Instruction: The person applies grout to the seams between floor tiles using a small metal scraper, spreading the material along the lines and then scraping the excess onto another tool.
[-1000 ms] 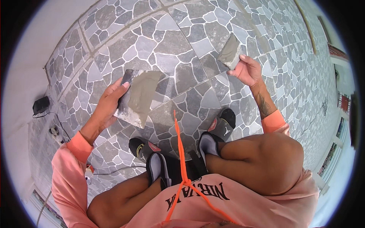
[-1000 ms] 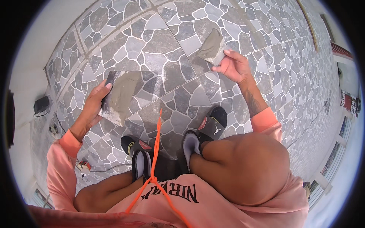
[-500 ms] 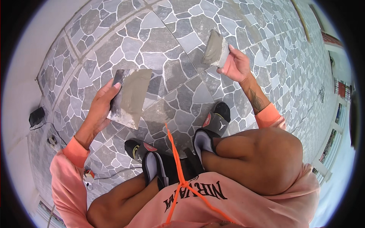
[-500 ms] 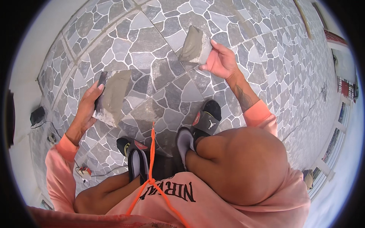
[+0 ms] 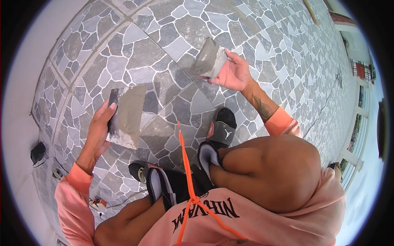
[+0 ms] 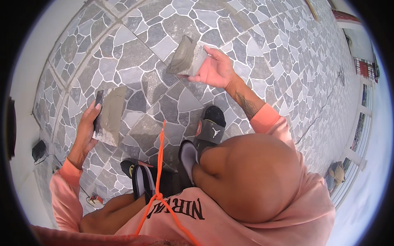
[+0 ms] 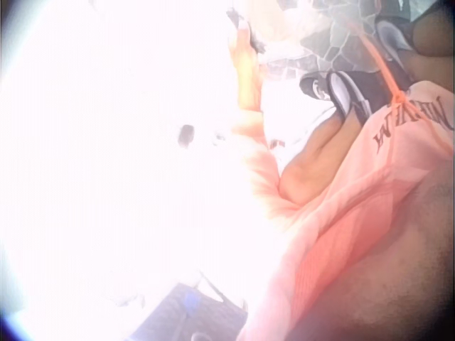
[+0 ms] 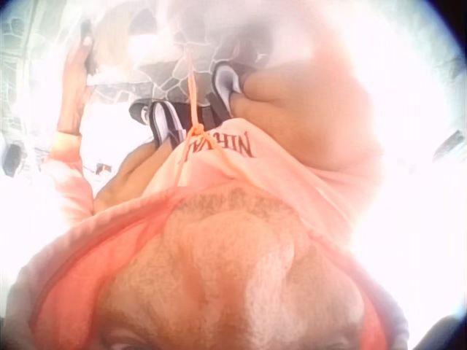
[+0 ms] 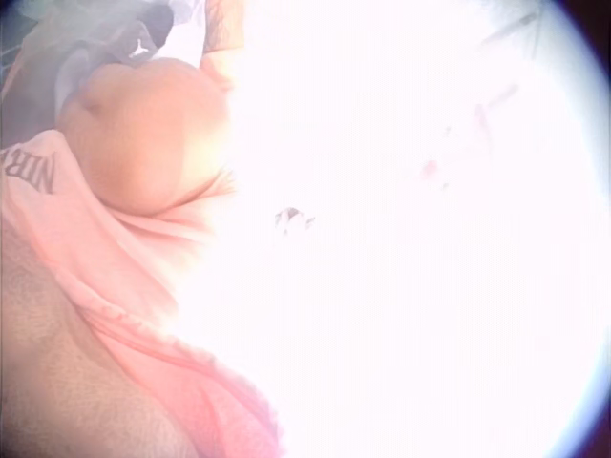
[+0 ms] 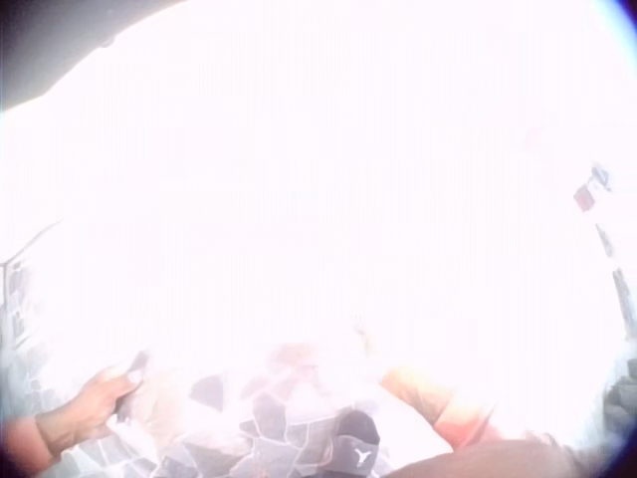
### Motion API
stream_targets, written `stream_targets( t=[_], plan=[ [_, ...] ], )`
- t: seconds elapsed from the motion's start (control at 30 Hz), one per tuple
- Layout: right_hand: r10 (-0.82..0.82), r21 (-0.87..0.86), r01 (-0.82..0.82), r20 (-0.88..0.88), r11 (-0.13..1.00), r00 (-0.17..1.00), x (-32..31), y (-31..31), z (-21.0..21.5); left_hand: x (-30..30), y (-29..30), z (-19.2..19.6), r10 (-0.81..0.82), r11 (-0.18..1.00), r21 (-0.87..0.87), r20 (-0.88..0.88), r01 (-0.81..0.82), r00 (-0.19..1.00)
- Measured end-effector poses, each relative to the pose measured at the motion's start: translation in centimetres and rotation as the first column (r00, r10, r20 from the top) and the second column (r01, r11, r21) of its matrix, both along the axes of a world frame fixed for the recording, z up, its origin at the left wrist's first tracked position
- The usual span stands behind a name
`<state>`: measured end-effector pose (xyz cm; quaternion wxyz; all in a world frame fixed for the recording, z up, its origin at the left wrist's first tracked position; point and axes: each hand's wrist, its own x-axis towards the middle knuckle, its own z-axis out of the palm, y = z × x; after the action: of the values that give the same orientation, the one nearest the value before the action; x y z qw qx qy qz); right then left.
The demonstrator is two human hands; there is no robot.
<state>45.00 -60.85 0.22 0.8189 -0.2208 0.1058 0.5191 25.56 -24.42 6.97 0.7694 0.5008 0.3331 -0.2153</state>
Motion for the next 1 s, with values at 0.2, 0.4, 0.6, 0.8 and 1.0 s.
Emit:
stream_targets(
  t=[0.2, 0.4, 0.6, 0.8, 1.0],
  plan=[
    [0.096, 0.095, -0.088, -0.077, 0.992, 0.992, -0.4, -4.0, -0.4, 0.4, -0.7, -0.4, 0.006, 1.0, -0.006, -0.024, -0.006, 1.0],
    [0.05, -0.156, -0.05, -0.003, 0.986, 0.999, 2.8, -8.3, 2.5, 1.1, -1.4, -0.5, -0.024, 0.999, -0.032, -0.037, 0.022, 0.999],
    [0.338, -0.861, 0.289, 0.442, 0.418, 0.831, 12.1, -16.2, 1.4, 0.9, -1.3, -0.6, -0.008, 1.0, -0.007, -0.046, 0.007, 0.999],
    [0.972, -0.654, 0.754, 0.141, -0.051, 0.188, 17.4, -16.1, -1.8, 0.8, -1.5, -0.1, -0.023, 1.0, -0.001, -0.047, 0.023, 0.999],
    [0.977, -0.591, 0.777, -0.138, -0.215, 0.165, 20.8, -15.3, -5.4, 0.9, -1.7, 0.5, -0.045, 0.999, -0.021, -0.027, 0.044, 0.999]
  ],
)
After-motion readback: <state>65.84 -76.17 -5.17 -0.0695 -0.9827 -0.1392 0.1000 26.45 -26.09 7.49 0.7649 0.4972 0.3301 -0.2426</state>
